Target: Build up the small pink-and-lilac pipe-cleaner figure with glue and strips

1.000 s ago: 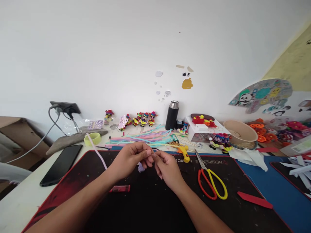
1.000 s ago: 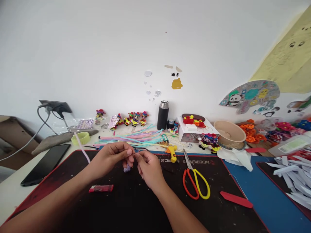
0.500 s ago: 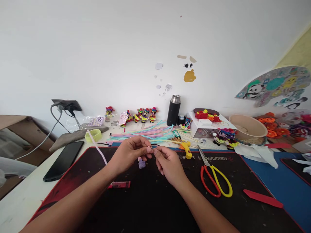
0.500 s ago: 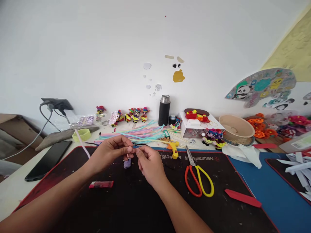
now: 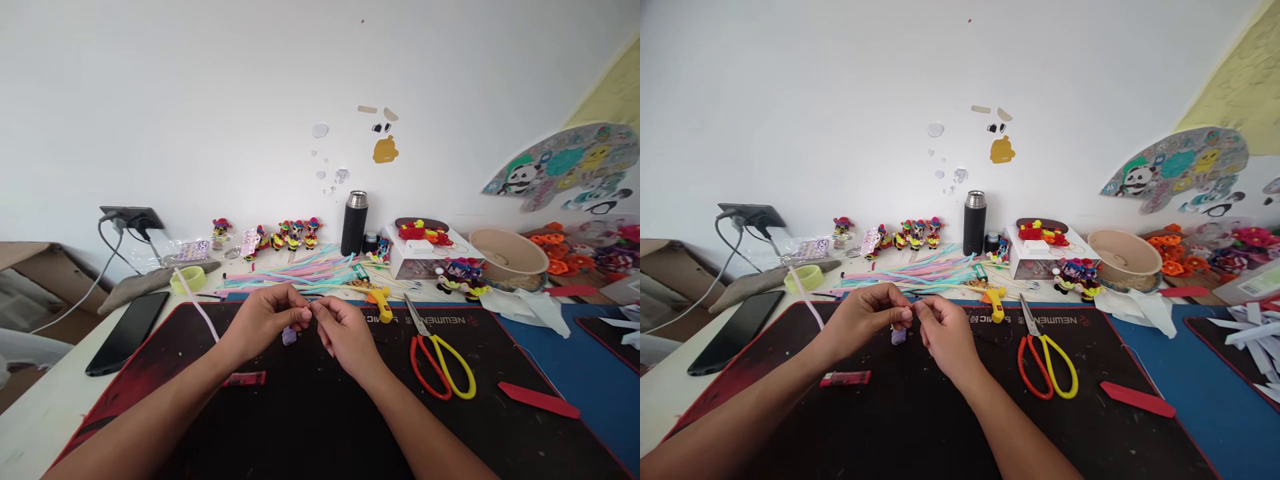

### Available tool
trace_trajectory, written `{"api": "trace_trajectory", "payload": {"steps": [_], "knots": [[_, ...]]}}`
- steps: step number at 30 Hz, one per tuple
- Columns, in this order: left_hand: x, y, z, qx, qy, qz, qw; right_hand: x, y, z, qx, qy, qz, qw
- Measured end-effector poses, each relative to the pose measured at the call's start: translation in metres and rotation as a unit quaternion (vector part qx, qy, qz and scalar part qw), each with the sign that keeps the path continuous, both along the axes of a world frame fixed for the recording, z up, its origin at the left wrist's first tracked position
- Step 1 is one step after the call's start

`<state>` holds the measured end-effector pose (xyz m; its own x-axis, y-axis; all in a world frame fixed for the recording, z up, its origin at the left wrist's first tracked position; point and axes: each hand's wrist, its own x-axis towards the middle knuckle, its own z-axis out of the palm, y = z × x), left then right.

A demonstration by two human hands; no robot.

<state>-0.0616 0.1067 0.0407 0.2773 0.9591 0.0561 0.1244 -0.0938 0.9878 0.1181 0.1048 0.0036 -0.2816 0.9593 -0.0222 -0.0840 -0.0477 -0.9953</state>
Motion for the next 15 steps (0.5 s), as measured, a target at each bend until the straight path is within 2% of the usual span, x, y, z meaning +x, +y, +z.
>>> {"api": "trace_trajectory", "payload": {"steps": [15], "knots": [[0.0026, -0.0027, 0.0009, -0.001, 0.031, 0.002, 1.000, 0.0007, -0.0004, 0.0016, 0.016, 0.004, 0.006, 1.000]]}}
